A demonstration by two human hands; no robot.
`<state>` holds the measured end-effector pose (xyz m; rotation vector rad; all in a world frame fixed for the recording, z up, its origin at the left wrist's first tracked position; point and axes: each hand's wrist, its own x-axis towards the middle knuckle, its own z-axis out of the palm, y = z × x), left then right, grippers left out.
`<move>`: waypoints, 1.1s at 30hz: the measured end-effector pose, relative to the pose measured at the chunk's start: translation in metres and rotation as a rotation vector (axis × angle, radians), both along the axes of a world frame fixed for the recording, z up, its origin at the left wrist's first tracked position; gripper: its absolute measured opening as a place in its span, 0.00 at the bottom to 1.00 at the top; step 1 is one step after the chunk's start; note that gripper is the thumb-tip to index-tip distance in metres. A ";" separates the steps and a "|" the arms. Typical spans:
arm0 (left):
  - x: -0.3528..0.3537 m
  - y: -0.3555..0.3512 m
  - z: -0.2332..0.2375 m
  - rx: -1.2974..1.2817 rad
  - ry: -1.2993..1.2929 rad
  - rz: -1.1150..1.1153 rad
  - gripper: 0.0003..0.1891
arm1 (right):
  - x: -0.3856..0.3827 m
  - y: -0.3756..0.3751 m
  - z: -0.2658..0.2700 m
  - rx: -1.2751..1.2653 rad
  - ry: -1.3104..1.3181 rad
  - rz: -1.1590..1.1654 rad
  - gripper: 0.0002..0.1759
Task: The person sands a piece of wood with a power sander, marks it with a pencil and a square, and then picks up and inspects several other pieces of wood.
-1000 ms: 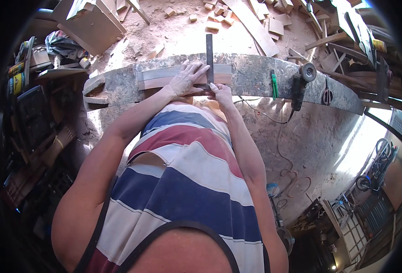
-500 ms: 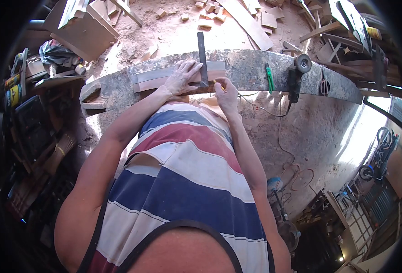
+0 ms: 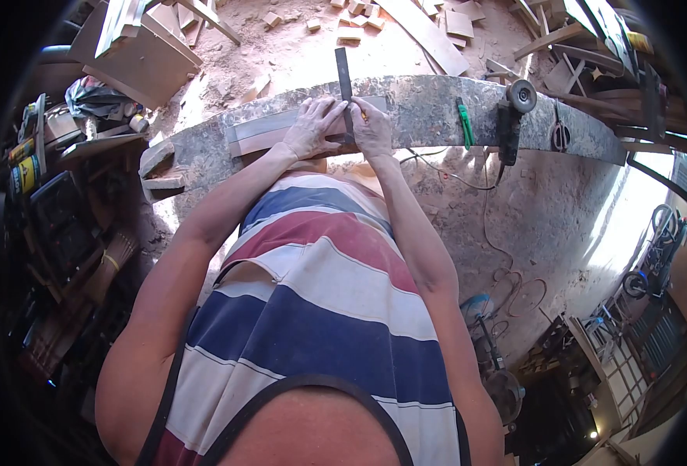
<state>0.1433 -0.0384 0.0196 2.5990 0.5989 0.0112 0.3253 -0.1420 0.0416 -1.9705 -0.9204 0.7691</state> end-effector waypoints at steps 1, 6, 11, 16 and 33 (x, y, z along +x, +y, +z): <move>-0.001 0.001 -0.001 -0.002 0.002 0.000 0.61 | -0.002 0.002 -0.001 -0.021 0.015 -0.016 0.20; -0.001 -0.001 -0.001 0.009 0.025 -0.001 0.62 | -0.004 0.005 -0.012 -0.053 0.084 -0.067 0.19; -0.002 0.000 -0.001 -0.001 0.021 -0.002 0.63 | -0.005 -0.027 0.001 -0.077 0.108 0.028 0.20; -0.001 -0.004 -0.001 -0.014 0.008 0.004 0.63 | -0.001 -0.082 0.012 -0.198 0.303 0.051 0.22; -0.001 0.000 0.007 -0.099 -0.086 0.051 0.57 | 0.006 -0.098 0.013 -0.479 0.281 0.120 0.20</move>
